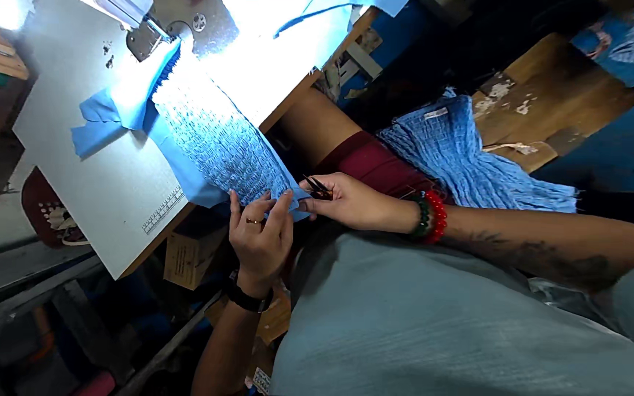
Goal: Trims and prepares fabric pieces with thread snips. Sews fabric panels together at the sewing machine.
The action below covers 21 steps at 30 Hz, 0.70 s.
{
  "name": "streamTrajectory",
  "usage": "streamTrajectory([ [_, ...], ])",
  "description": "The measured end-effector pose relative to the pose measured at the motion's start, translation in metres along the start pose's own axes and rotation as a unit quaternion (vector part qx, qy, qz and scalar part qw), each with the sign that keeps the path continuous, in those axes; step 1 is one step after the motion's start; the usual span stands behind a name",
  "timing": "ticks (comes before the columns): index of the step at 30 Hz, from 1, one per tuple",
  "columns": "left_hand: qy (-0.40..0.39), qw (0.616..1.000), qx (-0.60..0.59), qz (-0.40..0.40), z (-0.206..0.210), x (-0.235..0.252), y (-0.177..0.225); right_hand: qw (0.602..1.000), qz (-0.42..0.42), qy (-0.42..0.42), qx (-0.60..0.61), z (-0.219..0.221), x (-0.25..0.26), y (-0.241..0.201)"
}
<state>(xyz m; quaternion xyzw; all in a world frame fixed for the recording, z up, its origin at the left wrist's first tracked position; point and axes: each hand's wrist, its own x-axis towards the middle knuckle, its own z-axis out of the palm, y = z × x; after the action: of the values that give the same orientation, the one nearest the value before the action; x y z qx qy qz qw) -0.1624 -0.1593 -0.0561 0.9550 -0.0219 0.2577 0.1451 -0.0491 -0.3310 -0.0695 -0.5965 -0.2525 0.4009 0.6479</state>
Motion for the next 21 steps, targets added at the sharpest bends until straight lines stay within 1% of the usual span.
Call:
streamTrajectory([
  [4, 0.082, 0.995, -0.049, 0.036, 0.002, 0.005, -0.008, 1.0, 0.011, 0.001, -0.001, 0.003, 0.001, 0.003],
  [6, 0.102, 0.992, -0.068, 0.031, 0.005, 0.007, -0.005, 1.0, 0.014, -0.001, -0.007, 0.004, 0.001, 0.003],
  [8, 0.092, 0.992, -0.088, 0.014, 0.011, 0.007, 0.0, 1.0, 0.002, -0.006, -0.021, 0.004, 0.0, 0.002],
  [11, 0.034, 0.997, -0.065, -0.012, 0.017, 0.002, 0.011, 0.999, -0.021, -0.004, -0.04, 0.004, -0.002, 0.002],
  [15, -0.002, 0.999, -0.039, -0.015, 0.011, -0.006, 0.009, 0.999, -0.004, 0.011, -0.031, 0.001, -0.005, 0.001],
  [18, -0.001, 0.999, -0.032, -0.008, 0.006, -0.007, -0.001, 1.0, 0.006, 0.012, -0.02, 0.001, -0.005, 0.002],
  [21, 0.043, 0.997, -0.056, -0.005, 0.006, -0.005, -0.005, 1.0, 0.011, 0.009, -0.023, 0.002, -0.005, 0.002],
])
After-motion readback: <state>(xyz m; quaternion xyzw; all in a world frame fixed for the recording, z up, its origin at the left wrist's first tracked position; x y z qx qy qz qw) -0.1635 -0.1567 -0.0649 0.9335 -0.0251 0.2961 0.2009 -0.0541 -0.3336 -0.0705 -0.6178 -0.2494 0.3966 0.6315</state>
